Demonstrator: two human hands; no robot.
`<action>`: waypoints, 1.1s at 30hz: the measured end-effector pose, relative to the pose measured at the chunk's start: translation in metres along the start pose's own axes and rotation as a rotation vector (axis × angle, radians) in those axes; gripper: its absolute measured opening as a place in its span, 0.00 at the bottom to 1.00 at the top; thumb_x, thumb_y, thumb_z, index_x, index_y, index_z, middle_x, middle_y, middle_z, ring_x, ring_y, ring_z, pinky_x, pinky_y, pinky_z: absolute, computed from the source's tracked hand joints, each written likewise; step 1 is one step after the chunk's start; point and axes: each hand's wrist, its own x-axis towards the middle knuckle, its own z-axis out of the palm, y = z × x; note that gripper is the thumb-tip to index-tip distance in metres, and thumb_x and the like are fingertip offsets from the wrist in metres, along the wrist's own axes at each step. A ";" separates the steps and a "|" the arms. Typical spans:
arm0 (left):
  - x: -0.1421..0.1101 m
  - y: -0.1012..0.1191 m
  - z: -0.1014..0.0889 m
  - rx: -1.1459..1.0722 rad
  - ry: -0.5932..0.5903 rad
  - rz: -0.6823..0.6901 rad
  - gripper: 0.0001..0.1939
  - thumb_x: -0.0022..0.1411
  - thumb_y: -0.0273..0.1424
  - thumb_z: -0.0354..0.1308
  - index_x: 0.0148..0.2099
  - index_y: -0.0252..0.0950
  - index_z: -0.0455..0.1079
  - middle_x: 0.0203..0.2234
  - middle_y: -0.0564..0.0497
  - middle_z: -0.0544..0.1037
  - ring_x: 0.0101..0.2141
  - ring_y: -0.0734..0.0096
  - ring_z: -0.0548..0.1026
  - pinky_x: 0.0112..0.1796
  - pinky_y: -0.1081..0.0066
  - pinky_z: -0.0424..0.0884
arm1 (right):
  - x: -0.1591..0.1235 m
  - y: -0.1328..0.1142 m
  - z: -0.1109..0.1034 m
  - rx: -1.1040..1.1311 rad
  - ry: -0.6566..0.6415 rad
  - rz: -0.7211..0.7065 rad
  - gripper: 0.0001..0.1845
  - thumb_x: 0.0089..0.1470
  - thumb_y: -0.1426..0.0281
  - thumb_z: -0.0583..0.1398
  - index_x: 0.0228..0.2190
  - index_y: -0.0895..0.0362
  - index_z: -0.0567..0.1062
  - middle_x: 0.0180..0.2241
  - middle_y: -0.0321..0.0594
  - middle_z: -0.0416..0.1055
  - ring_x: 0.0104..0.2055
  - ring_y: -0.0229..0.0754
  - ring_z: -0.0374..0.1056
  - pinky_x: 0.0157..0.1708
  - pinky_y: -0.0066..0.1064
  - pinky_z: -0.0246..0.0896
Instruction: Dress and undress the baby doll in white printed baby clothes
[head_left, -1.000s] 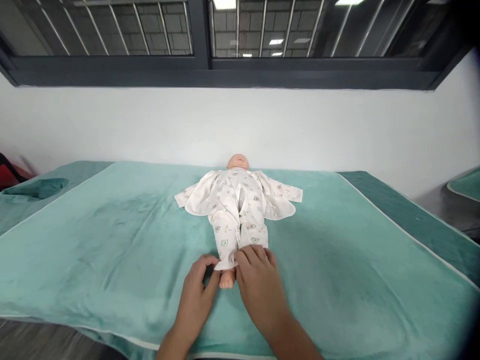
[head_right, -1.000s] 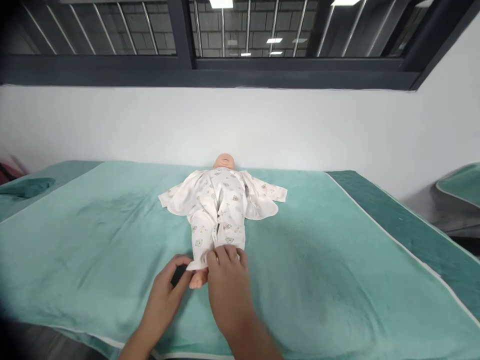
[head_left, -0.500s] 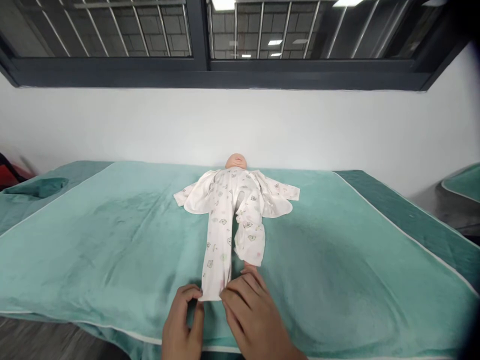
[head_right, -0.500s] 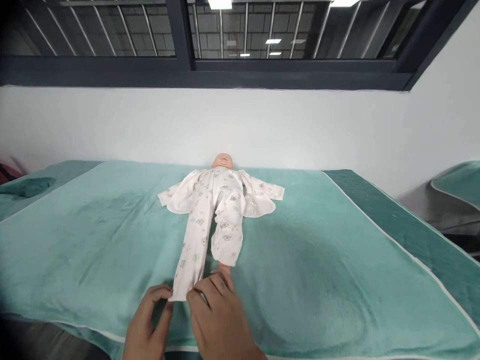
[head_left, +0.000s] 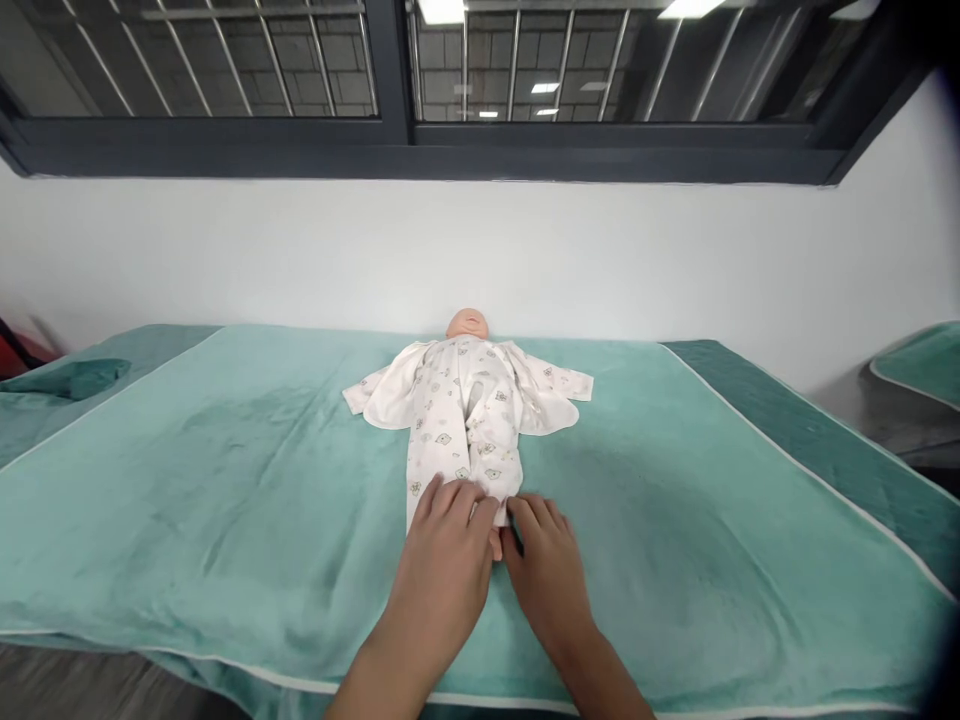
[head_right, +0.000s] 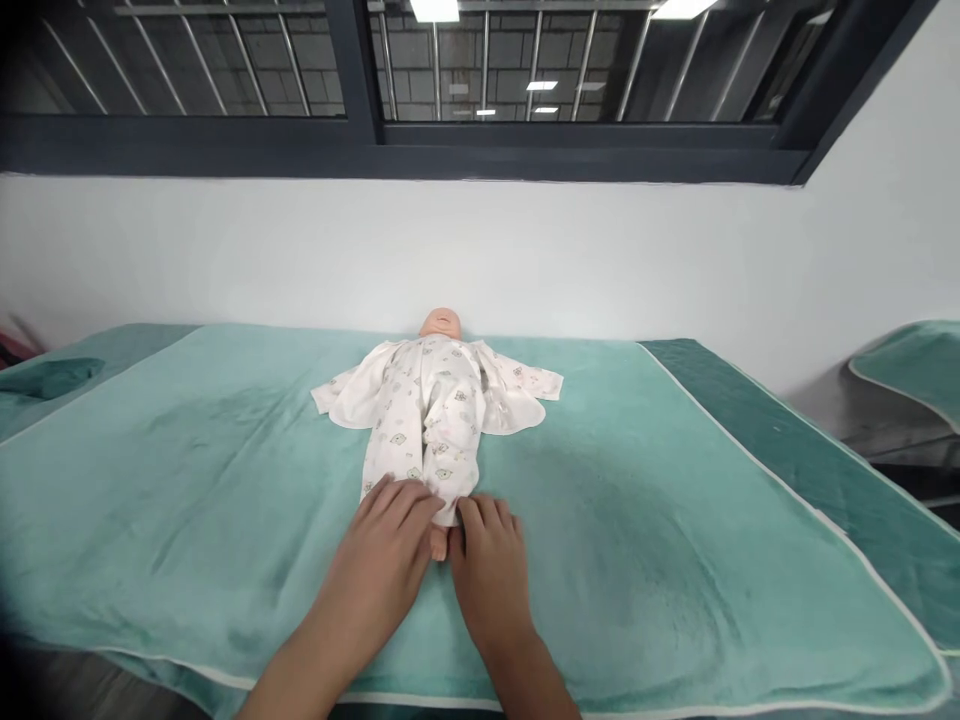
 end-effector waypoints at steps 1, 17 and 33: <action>0.004 0.000 0.000 0.023 -0.027 -0.003 0.16 0.61 0.20 0.49 0.49 0.40 0.68 0.43 0.49 0.73 0.48 0.59 0.70 0.59 0.46 0.57 | 0.004 -0.001 -0.001 0.049 0.002 -0.005 0.10 0.57 0.78 0.55 0.38 0.54 0.71 0.36 0.40 0.70 0.40 0.47 0.64 0.38 0.39 0.58; -0.009 -0.008 0.007 -0.184 0.094 0.047 0.10 0.67 0.22 0.48 0.45 0.38 0.67 0.36 0.49 0.72 0.40 0.65 0.70 0.42 0.61 0.70 | -0.003 0.011 -0.037 0.309 -0.061 -0.243 0.09 0.62 0.77 0.52 0.41 0.54 0.69 0.36 0.40 0.67 0.38 0.41 0.65 0.37 0.33 0.61; -0.044 -0.061 -0.006 -0.145 0.280 -0.037 0.09 0.66 0.26 0.50 0.47 0.38 0.68 0.42 0.47 0.75 0.42 0.68 0.74 0.43 0.71 0.72 | 0.022 0.037 -0.070 0.346 -0.501 -0.152 0.10 0.65 0.65 0.53 0.32 0.53 0.70 0.31 0.34 0.70 0.33 0.38 0.66 0.34 0.29 0.61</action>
